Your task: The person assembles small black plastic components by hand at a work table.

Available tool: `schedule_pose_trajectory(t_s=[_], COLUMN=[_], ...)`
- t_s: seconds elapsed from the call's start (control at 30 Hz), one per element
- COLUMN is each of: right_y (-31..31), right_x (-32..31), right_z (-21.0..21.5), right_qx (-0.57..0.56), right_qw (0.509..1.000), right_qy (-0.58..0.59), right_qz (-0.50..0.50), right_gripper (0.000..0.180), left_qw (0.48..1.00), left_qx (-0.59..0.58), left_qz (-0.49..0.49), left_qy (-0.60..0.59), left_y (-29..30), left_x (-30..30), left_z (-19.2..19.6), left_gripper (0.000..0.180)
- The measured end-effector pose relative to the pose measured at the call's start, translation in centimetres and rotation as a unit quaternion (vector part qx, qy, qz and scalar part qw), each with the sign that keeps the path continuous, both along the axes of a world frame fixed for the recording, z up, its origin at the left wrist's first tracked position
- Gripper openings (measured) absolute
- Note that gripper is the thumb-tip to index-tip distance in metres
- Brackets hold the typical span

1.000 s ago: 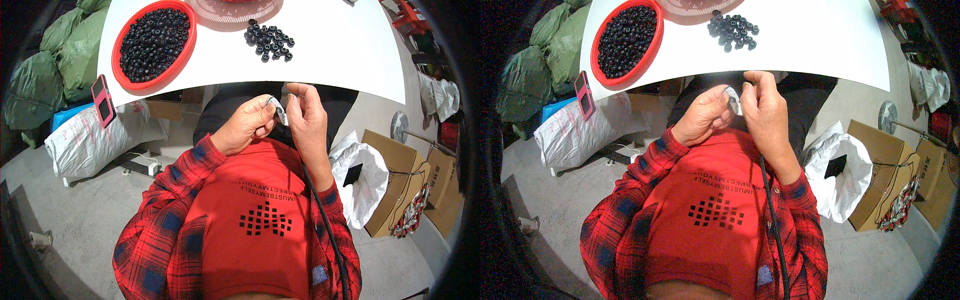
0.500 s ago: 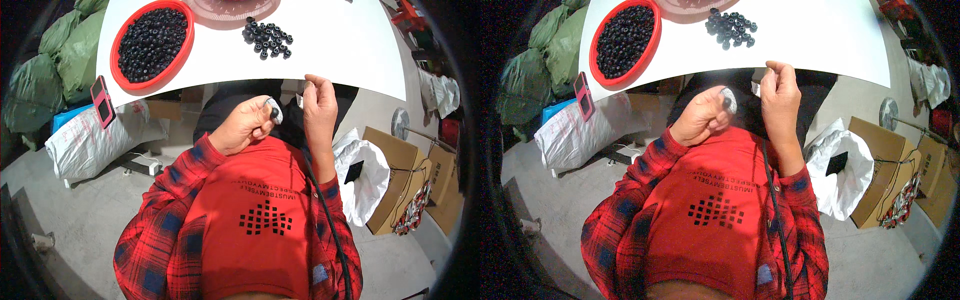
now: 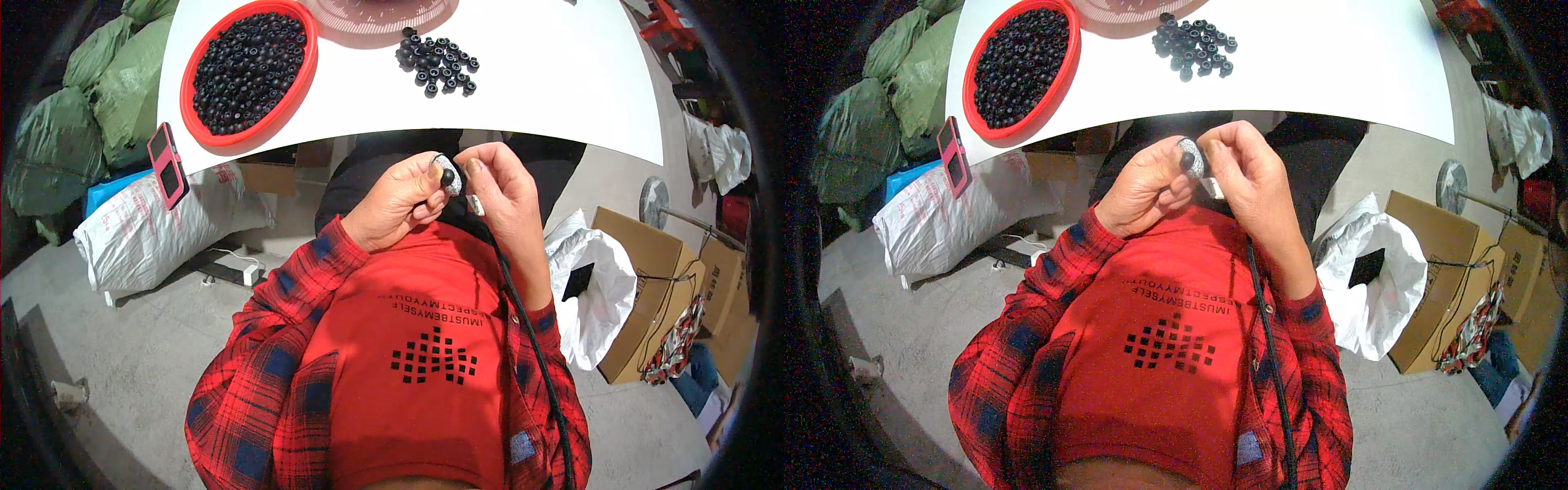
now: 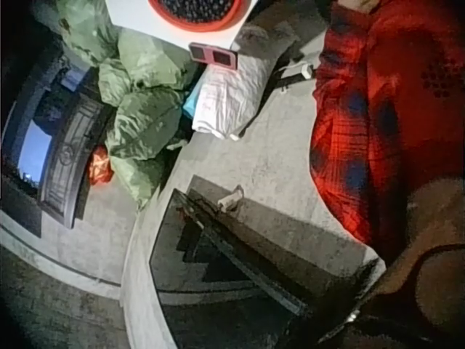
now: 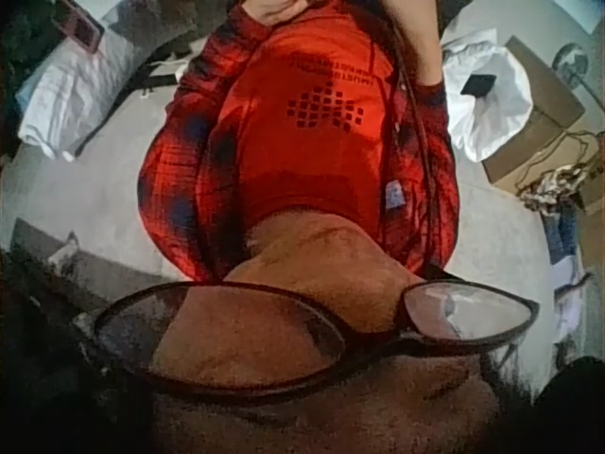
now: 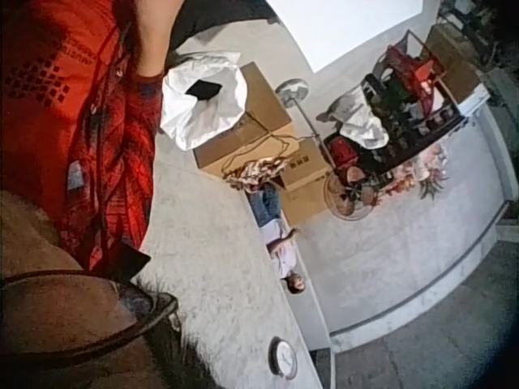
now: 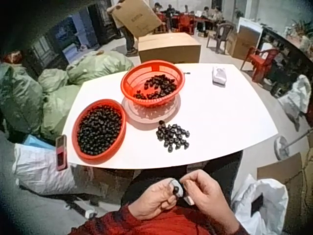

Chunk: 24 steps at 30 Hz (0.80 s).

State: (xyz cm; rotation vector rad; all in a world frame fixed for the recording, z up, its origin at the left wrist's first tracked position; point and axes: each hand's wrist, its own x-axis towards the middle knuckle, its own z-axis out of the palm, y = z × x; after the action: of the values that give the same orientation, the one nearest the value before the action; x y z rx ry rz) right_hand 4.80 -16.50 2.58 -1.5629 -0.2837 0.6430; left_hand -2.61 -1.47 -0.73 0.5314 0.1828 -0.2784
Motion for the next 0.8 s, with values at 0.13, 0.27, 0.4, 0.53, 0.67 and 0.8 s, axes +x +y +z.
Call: schedule_pose_trajectory(t_s=[0.13, 0.27, 0.4, 0.53, 0.67, 0.8], right_y=[0.2, 0.3, 0.2, 0.1, 0.3, 0.3], right_x=[-0.3, -0.3, -0.1, 0.1, 0.0, 0.5], right_z=[0.4, 0.1, 0.3, 0.0, 0.0, 0.0], right_qx=[0.017, 0.026, 0.04, 0.023, 0.025, 0.025], right_qw=[0.999, 0.998, 0.996, 0.996, 0.996, 0.996], right_qy=[0.027, 0.03, 0.065, 0.071, 0.066, 0.071], right_qz=[0.038, 0.051, 0.045, 0.049, 0.058, 0.057], right_gripper=[0.01, 0.009, 0.009, 0.008, 0.008, 0.009], left_qw=[0.999, 0.997, 0.996, 0.996, 0.994, 0.994], left_qx=[0.032, 0.073, 0.084, 0.092, 0.105, 0.107], left_qz=[0.007, -0.001, 0.009, 0.001, 0.004, 0.003], left_qy=[0.023, 0.009, 0.013, 0.017, 0.0, 0.014], left_y=[0.0, 0.1, -0.1, 0.0, 0.4, 0.4], left_x=[0.0, -0.1, -0.1, 0.1, 0.1, 0.3], left_z=[0.3, 0.3, 0.0, 0.1, -0.5, -0.5], left_gripper=[0.022, 0.02, 0.021, 0.021, 0.021, 0.02])
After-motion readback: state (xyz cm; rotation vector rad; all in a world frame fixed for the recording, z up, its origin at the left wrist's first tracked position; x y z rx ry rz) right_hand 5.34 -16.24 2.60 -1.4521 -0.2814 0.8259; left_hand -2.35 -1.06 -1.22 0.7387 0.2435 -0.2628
